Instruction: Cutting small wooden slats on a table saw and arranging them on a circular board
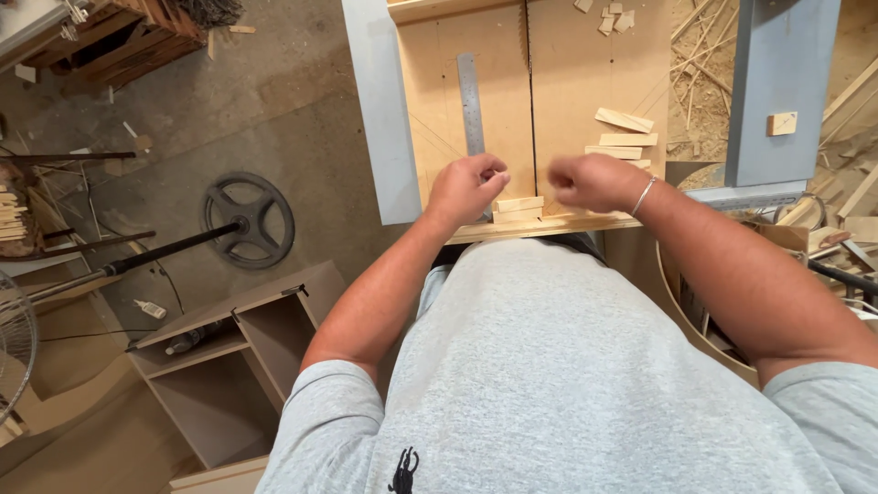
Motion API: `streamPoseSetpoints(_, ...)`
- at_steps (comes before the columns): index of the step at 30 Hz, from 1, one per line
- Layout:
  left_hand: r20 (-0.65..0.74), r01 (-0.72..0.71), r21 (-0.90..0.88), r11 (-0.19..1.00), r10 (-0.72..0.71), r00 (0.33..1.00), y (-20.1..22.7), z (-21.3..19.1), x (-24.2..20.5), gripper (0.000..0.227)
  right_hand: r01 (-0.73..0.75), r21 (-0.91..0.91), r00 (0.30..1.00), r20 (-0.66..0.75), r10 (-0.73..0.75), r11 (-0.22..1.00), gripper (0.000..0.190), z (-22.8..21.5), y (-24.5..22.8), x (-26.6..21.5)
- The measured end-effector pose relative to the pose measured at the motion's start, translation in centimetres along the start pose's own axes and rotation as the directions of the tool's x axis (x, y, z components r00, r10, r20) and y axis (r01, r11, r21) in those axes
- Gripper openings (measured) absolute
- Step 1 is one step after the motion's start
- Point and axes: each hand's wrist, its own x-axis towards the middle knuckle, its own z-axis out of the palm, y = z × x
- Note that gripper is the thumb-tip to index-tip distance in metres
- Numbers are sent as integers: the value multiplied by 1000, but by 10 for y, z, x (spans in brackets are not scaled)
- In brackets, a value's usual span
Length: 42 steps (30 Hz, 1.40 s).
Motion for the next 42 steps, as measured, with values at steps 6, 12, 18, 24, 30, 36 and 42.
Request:
streamPoseSetpoints(6, 69, -125, -28, 992, 127, 990, 11, 13, 10, 37, 172, 946, 967, -216, 135, 275, 32, 36, -9, 28)
streamPoseSetpoints(12, 132, -188, 186, 964, 165, 977, 7, 20, 30, 28, 121, 560, 831, -508, 225, 819, 33, 10, 8, -20)
streamPoseSetpoints(18, 251, -391, 468, 793, 304, 919, -12, 47, 48, 13, -280, -10, 790, -570, 225, 960, 18, -8, 78, -73)
streamPoseSetpoints(24, 302, -592, 547, 592, 520, 799, -13, 48, 46, 15, -256, -281, 930, -333, 156, 925, 24, -2, 65, -80)
streamPoseSetpoints(30, 207, -512, 460, 725, 474, 856, -29, 49, 70, 15, -190, -547, 870, -479, -119, 815, 21, 45, 95, -53)
streamPoseSetpoints(36, 214, -257, 172, 951, 219, 952, 31, -1, 29, 35, -67, 43, 914, -398, 79, 997, 52, 15, 23, -46)
streamPoseSetpoints(42, 81, -198, -63, 978, 203, 976, 39, 30, 25, 43, 186, 932, 927, -271, 259, 312, 45, 15, -25, -13)
